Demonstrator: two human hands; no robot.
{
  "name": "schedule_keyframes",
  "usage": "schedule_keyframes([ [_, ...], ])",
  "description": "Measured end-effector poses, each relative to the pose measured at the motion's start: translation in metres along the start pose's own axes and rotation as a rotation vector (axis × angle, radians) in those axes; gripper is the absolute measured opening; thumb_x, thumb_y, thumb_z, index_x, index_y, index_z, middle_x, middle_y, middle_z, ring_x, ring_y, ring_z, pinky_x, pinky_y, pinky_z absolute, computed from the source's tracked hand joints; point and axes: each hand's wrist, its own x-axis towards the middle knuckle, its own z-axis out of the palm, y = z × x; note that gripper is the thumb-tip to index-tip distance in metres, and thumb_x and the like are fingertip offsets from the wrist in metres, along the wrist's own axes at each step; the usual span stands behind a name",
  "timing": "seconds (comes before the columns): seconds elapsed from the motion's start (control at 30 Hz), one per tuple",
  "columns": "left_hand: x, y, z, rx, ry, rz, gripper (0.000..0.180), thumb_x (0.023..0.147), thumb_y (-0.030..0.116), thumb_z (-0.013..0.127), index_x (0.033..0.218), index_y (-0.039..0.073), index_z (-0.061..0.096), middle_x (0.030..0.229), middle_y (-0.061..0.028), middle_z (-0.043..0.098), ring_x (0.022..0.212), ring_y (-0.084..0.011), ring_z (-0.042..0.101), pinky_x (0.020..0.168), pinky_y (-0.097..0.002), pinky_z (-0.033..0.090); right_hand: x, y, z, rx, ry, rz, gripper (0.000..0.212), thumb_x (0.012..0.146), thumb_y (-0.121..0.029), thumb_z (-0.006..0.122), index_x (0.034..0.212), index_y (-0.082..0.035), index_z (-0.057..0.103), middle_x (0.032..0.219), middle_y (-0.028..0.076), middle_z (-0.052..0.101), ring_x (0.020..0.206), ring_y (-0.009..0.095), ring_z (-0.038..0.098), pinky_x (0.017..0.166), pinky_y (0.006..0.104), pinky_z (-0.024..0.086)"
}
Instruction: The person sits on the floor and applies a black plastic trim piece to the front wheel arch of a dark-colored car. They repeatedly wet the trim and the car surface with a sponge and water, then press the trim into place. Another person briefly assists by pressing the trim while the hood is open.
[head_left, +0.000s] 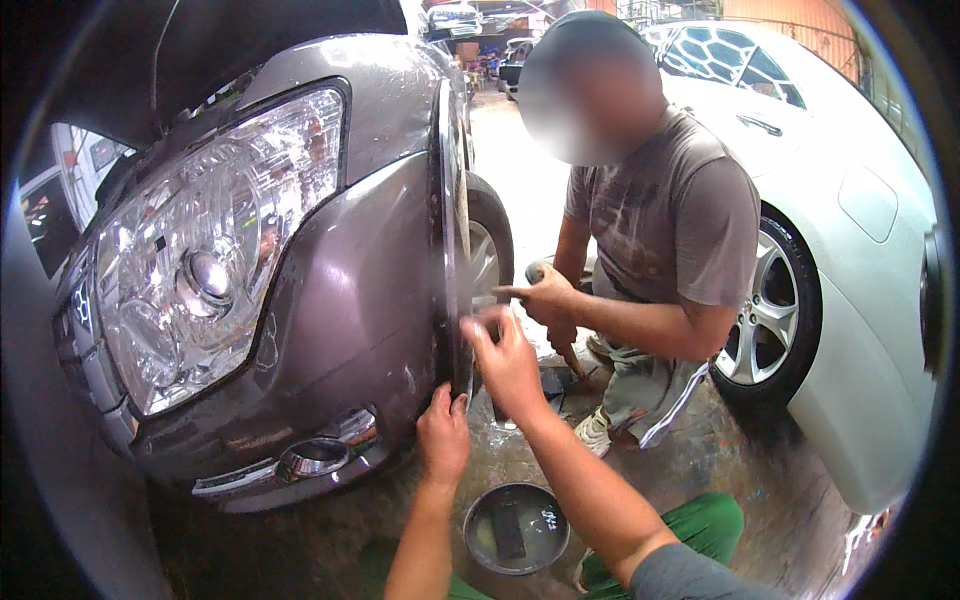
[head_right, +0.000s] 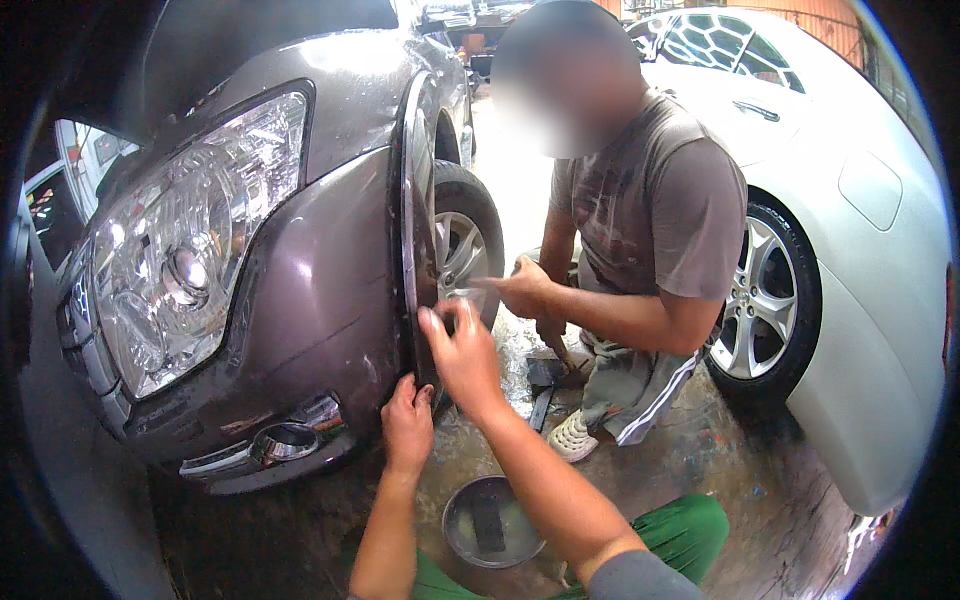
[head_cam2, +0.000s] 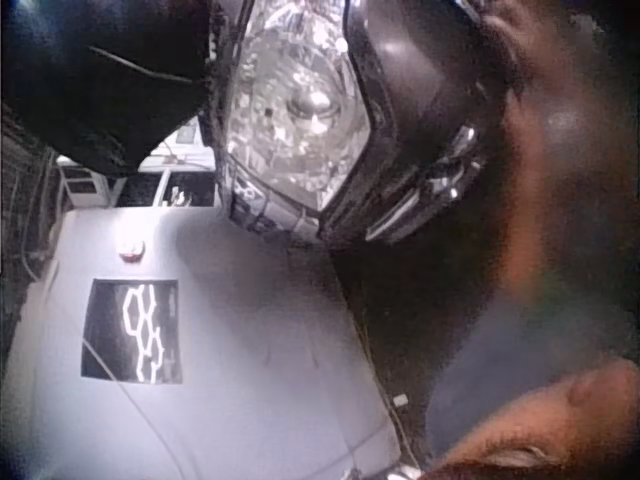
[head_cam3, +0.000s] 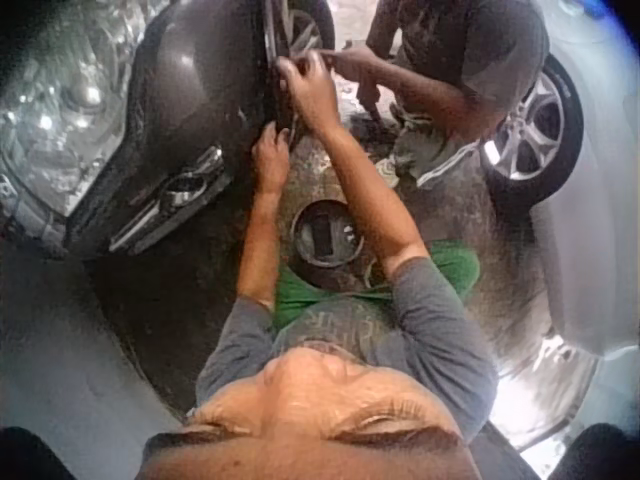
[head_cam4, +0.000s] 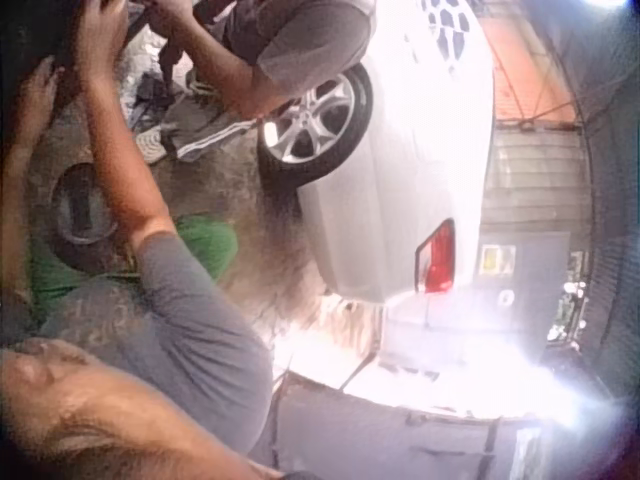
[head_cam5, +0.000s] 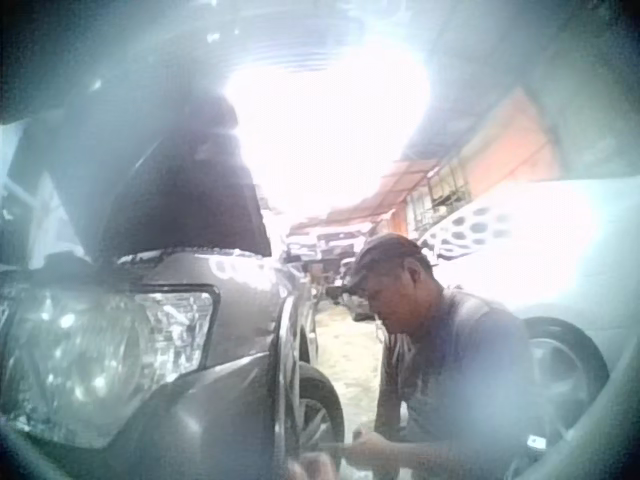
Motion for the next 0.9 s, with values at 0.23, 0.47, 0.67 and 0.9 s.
schedule_keyframes([
  [0.23,0.0,0.002,0.005,-0.001,0.018,0.035,0.029,0.095,0.012,0.066,0.119,-0.005,0.065,0.102,-0.0311,0.068,0.095,-0.0478,0.067,0.079,-0.0494,0.053,0.08,-0.017,0.018,-0.025,0.063,0.107,0.044,0.096,-0.047,0.065,0.108,-0.004,0.061,0.08,0.022,0.067,0.08,0.041,0.067,0.072,0.0468,0.049],
  [0.47,-0.001,0.013,0.0,-0.019,-0.029,-0.043,0.032,0.096,0.015,0.066,0.121,-0.005,0.064,0.1,-0.0306,0.067,0.093,-0.0481,0.067,0.078,-0.0474,0.053,0.065,-0.025,0.02,0.002,0.064,0.106,0.036,0.096,-0.038,0.066,0.107,-0.005,0.06,0.079,0.02,0.065,0.077,0.038,0.065,0.071,0.0468,0.048],
  [0.67,-0.001,0.012,0.0,0.036,-0.047,-0.049,0.037,0.097,0.019,0.067,0.122,-0.007,0.062,0.096,-0.028,0.069,0.088,-0.0427,0.069,0.077,-0.0438,0.052,0.056,-0.025,0.017,-0.043,0.073,0.036,0.03,0.096,-0.03,0.066,0.11,-0.005,0.06,0.095,0.024,0.068,0.088,0.043,0.066,0.078,0.0488,0.049],
  [0.9,0.0,0.003,0.002,0.024,-0.04,-0.003,0.035,0.097,0.017,0.068,0.121,-0.007,0.061,0.095,-0.029,0.067,0.086,-0.0444,0.068,0.074,-0.0436,0.052,0.052,-0.022,0.017,-0.031,0.072,0.018,0.029,0.095,-0.028,0.066,0.111,-0.004,0.059,0.102,0.024,0.069,0.096,0.044,0.066,0.082,0.0488,0.05],
])
